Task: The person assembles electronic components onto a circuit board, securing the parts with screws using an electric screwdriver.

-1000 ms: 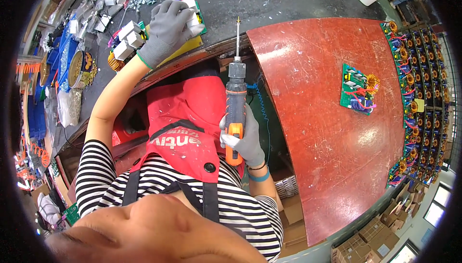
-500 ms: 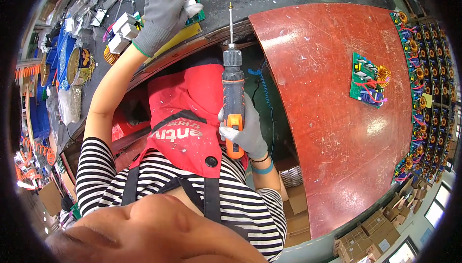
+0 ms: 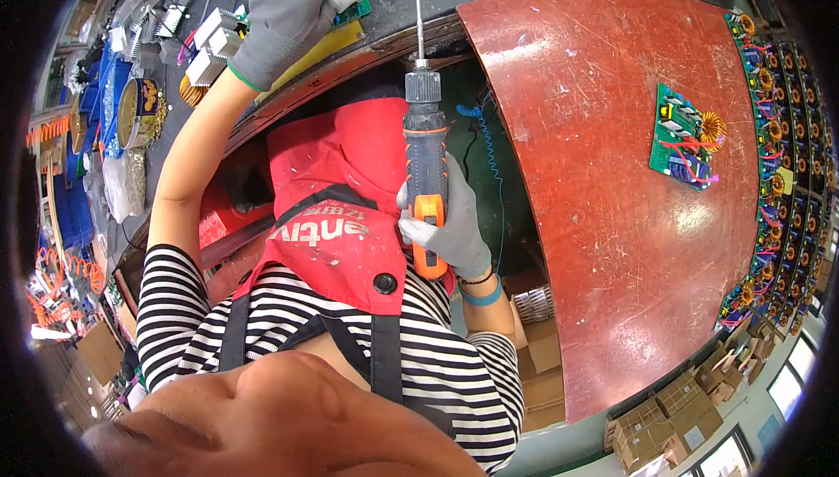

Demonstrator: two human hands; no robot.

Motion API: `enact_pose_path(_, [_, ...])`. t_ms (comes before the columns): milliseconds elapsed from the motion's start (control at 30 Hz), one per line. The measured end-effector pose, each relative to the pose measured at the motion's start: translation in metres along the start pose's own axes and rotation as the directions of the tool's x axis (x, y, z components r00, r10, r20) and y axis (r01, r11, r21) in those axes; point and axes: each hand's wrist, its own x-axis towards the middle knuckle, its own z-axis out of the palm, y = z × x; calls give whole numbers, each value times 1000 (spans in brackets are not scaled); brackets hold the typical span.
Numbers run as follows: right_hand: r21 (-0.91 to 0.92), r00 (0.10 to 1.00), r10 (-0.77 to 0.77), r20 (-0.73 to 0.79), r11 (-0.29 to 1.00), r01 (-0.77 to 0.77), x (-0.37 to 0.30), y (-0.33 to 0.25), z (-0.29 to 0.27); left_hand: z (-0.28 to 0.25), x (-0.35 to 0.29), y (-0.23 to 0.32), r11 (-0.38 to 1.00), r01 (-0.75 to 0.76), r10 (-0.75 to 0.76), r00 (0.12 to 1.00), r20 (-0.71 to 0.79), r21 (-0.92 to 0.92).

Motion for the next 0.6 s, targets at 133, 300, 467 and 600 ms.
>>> enact_pose_path(133, [-2, 1000, 12, -1, 1000, -12, 1, 0, 0, 6, -6, 2, 977, -122, 133, 990, -55, 174])
enact_pose_path(300, [19, 1000, 11, 16, 1000, -11, 3, 0, 1, 28, -10, 1, 990, -112, 122, 985, -118, 88])
enact_pose_path(467, [39, 999, 33, 37, 999, -34, 9, 2, 2, 72, -26, -7, 937, -169, -28, 834, -550, -304])
enact_pose_path(600, [14, 995, 61, 74, 998, -62, 16, 9, -3, 58, -22, -6, 902, -191, -44, 852, -522, -387])
